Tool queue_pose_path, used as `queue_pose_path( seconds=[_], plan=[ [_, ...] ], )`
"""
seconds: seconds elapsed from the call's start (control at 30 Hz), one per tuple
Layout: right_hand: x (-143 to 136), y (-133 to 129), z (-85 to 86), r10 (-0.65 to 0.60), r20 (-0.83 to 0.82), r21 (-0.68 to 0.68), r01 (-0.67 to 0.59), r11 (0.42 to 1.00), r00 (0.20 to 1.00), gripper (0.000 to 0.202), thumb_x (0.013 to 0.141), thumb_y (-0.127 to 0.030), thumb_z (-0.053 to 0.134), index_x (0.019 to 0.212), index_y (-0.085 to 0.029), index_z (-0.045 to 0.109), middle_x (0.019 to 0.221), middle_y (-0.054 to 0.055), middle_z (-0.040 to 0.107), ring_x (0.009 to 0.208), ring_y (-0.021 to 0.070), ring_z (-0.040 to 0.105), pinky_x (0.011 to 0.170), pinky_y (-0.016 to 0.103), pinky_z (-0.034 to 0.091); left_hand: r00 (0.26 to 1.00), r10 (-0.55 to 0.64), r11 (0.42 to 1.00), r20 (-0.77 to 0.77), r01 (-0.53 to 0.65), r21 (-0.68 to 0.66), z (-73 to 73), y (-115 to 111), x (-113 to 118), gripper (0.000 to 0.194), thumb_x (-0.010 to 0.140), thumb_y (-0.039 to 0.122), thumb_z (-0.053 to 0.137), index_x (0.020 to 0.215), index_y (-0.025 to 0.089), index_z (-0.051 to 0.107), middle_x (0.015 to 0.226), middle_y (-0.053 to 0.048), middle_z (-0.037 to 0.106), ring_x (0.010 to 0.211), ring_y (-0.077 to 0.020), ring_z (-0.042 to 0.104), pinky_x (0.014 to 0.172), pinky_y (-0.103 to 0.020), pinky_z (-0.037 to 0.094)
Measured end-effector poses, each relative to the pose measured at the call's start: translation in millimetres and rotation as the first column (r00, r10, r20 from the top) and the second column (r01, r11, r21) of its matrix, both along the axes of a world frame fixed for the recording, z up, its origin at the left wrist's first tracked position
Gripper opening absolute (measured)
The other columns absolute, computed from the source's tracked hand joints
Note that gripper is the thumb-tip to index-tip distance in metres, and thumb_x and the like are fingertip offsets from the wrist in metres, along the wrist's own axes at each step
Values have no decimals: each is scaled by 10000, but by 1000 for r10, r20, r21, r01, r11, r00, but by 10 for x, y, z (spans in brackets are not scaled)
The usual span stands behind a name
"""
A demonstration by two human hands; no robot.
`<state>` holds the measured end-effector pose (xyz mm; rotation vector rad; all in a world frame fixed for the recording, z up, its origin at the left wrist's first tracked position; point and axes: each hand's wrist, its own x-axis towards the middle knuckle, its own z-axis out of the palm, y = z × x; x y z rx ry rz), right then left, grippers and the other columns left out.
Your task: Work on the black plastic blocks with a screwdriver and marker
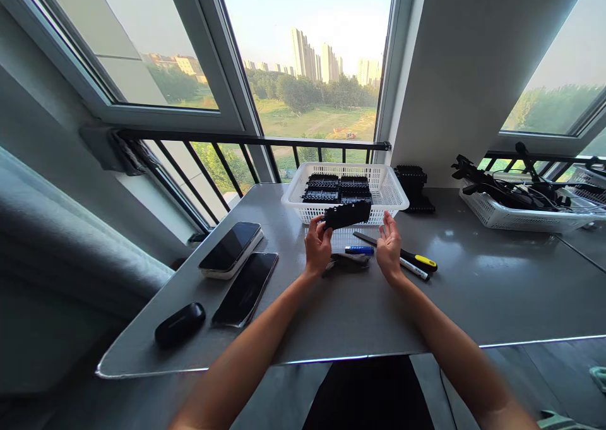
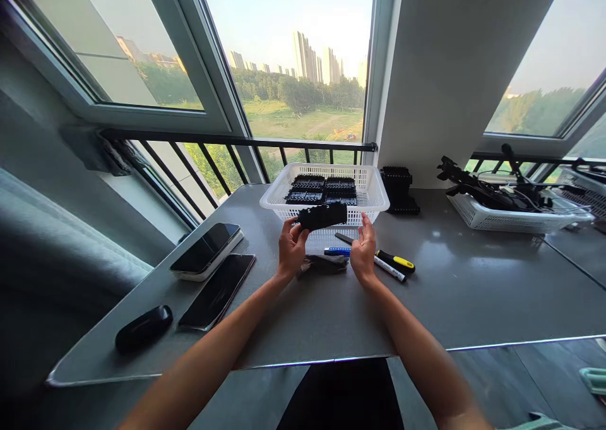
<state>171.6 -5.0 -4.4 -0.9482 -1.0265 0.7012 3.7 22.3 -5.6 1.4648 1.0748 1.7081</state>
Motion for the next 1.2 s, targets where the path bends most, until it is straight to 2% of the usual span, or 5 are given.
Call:
queue_pose_path(
  seconds=[0.17,0.4,0.67,1.0,1.2],
  plan=[
    [32,12,84,199,-423,-267,-332,905,884,348,870,-357,459,1184,-219,521,965,66,681,846,200,682,685,351,597,987,-135,985,-81,143,100,22,-47,5,171,829,227,550,993,217,500,995,-72,679,1014,-209,648,886,-356,494],
    [100,47,129,212,-588,-346,-480,806,781,187,766,-163,594,951,-188,600,697,-15,660,519,112,584,382,185,490,989,-87,977,-120,108,185,63,-36,-39,137,731,112,477,712,189,590,1382,-89,500,1297,-252,464,1036,-424,402],
    [124,107,46,181,-319,-374,-299,878,930,338,702,-214,651,1036,-182,609,777,15,720,725,201,689,613,333,585,951,-235,947,201,271,-172,145,-71,-22,309,810,308,497,987,190,721,809,-24,644,601,-116,574,532,-259,537],
    [372,149,84,230,58,-397,-189,898,971,429,706,-398,684,1061,-164,627,721,21,702,675,196,661,624,318,537,945,-305,918,116,324,-228,149,-111,43,700,748,318,688,1379,217,403,843,-29,645,573,-107,595,422,-209,532],
    [770,83,303,213,792,-347,136,928,572,375,864,-522,501,867,-209,707,801,65,714,789,228,658,655,292,455,964,-209,931,162,247,-270,107,-54,14,570,736,262,667,1251,188,434,889,-65,652,721,-180,644,422,-232,543]
  ],
)
